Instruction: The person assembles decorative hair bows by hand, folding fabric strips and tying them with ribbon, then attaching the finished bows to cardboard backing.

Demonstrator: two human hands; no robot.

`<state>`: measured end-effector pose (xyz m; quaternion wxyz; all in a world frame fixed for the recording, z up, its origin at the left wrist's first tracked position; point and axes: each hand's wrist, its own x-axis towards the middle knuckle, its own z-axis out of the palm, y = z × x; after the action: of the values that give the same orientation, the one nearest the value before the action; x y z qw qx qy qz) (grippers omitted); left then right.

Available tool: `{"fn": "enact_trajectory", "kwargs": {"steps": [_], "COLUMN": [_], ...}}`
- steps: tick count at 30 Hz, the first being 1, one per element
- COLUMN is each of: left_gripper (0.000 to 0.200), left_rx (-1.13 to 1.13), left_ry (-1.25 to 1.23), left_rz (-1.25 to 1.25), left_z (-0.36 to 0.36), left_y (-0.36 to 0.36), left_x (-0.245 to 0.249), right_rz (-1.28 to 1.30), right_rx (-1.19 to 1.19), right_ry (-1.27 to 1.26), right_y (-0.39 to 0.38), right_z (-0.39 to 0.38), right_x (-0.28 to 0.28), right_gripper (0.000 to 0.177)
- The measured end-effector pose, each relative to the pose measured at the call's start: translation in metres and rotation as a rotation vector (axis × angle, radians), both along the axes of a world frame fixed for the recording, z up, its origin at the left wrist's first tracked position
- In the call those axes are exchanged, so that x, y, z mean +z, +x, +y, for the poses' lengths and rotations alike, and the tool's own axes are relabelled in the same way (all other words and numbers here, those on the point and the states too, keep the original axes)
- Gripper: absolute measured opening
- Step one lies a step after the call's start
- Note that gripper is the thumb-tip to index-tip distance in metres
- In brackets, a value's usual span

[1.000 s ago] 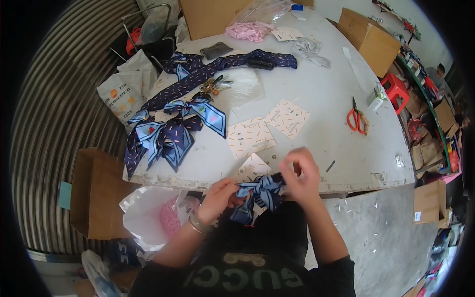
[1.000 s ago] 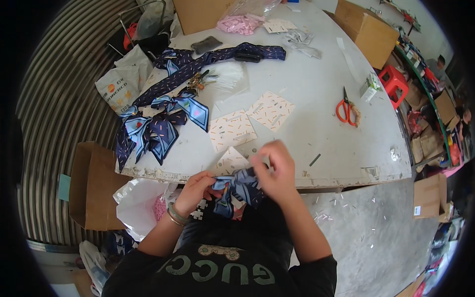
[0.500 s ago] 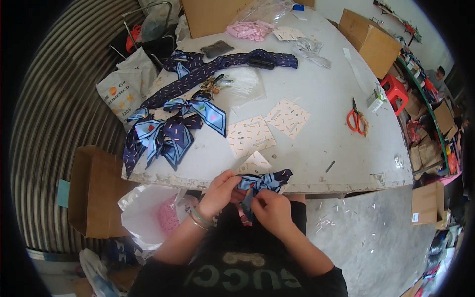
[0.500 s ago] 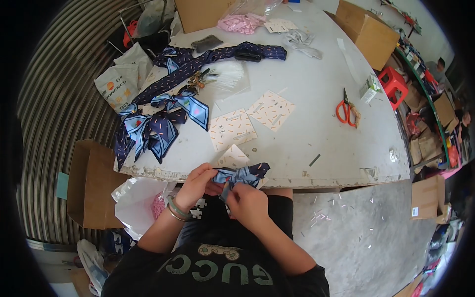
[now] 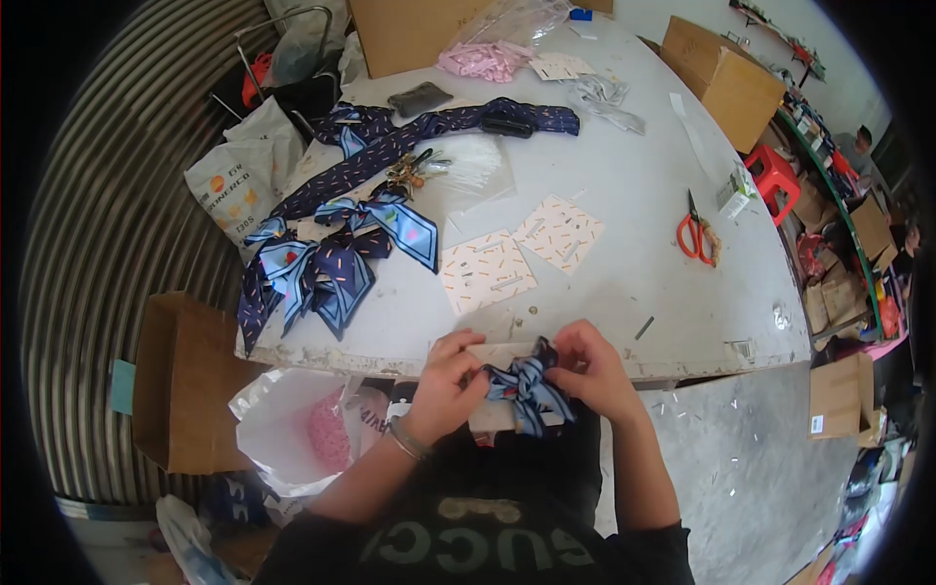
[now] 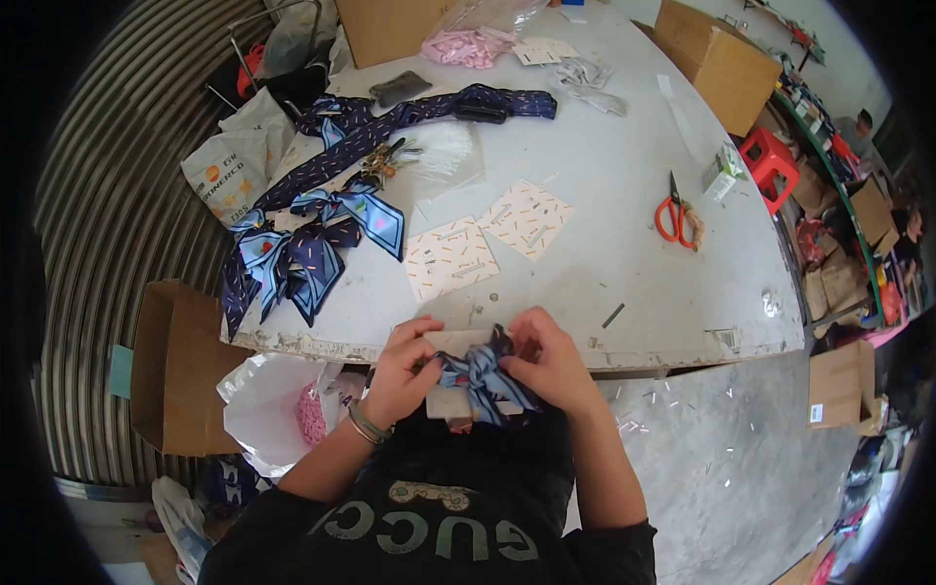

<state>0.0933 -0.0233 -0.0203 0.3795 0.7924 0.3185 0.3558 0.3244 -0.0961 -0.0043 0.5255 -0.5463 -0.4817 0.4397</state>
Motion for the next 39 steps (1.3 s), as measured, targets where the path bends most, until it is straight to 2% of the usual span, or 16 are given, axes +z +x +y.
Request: {"fn": "enact_trajectory", "kwargs": {"steps": [3,6,9,12,15,18,21,22,24,26,28,30,32,35,36,39], "left_gripper": [0.007,0.008,0.011,0.012,0.012,0.008,0.005,0.006,0.007,0.003,0.007,0.009,0.01,0.01,0.012,0.015], "left_rx": [0.052,0.177,0.163,0.153,0.177,0.145,0.144,0.2,0.246,0.13,0.084,0.223,0.288,0.227,0.244,0.23], "left_ry": [0.21,0.28,0.16,-0.199,-0.452,-0.993,-0.663,-0.633,-0.33,0.012,0.317,0.58,0.731,0.22,0.146,0.359], "left_rz": [0.291,0.351,0.31,0.311,0.012,-0.135,-0.2,-0.225,-0.006,-0.105,-0.121,-0.05,0.013,0.148,0.278,0.315], "left_z": [-0.001,-0.006,-0.01,-0.024,-0.046,-0.06,-0.042,-0.031,0.007,0.051,0.089,0.095,0.097,0.076,0.071,0.069], "left_y": [0.004,0.003,-0.009,-0.023,-0.029,-0.025,-0.03,-0.02,-0.02,-0.009,0.011,0.03,0.037,0.025,0.019,0.01], "left_x": [0.015,0.027,0.034,0.04,0.02,0.026,-0.017,0.02,0.027,0.025,0.032,0.038,0.038,0.027,0.031,0.029], "right_rz": [-0.061,-0.199,-0.574,-0.752,-0.859,-0.845,-0.848,-0.867,-0.901,-0.861,-0.801,-0.73,-0.698,-0.689,-0.692,-0.567], "right_rx": [0.056,0.102,0.028,-0.137,-0.242,-0.31,-0.27,-0.257,-0.229,-0.154,-0.141,-0.191,-0.156,-0.168,-0.175,-0.139], "right_ry": [-0.059,-0.082,0.183,0.247,0.191,0.224,0.117,0.15,0.22,0.332,0.399,0.431,0.356,0.32,0.319,0.194], "right_y": [-0.003,-0.003,-0.012,-0.026,-0.039,-0.045,-0.042,-0.041,-0.039,-0.036,-0.036,-0.04,-0.04,-0.038,-0.038,-0.032], "right_z": [0.01,0.014,0.02,0.019,0.012,0.011,0.007,0.006,0.008,0.019,0.029,0.041,0.045,0.052,0.055,0.064], "right_x": [0.003,-0.002,-0.015,-0.015,-0.016,-0.02,-0.014,-0.008,0.007,0.006,0.001,-0.004,-0.011,-0.016,-0.018,-0.025], "right_gripper": [0.03,0.033,0.022,0.017,0.012,0.011,0.012,0.013,0.014,0.016,0.018,0.019,0.018,0.015,0.014,0.013]}}
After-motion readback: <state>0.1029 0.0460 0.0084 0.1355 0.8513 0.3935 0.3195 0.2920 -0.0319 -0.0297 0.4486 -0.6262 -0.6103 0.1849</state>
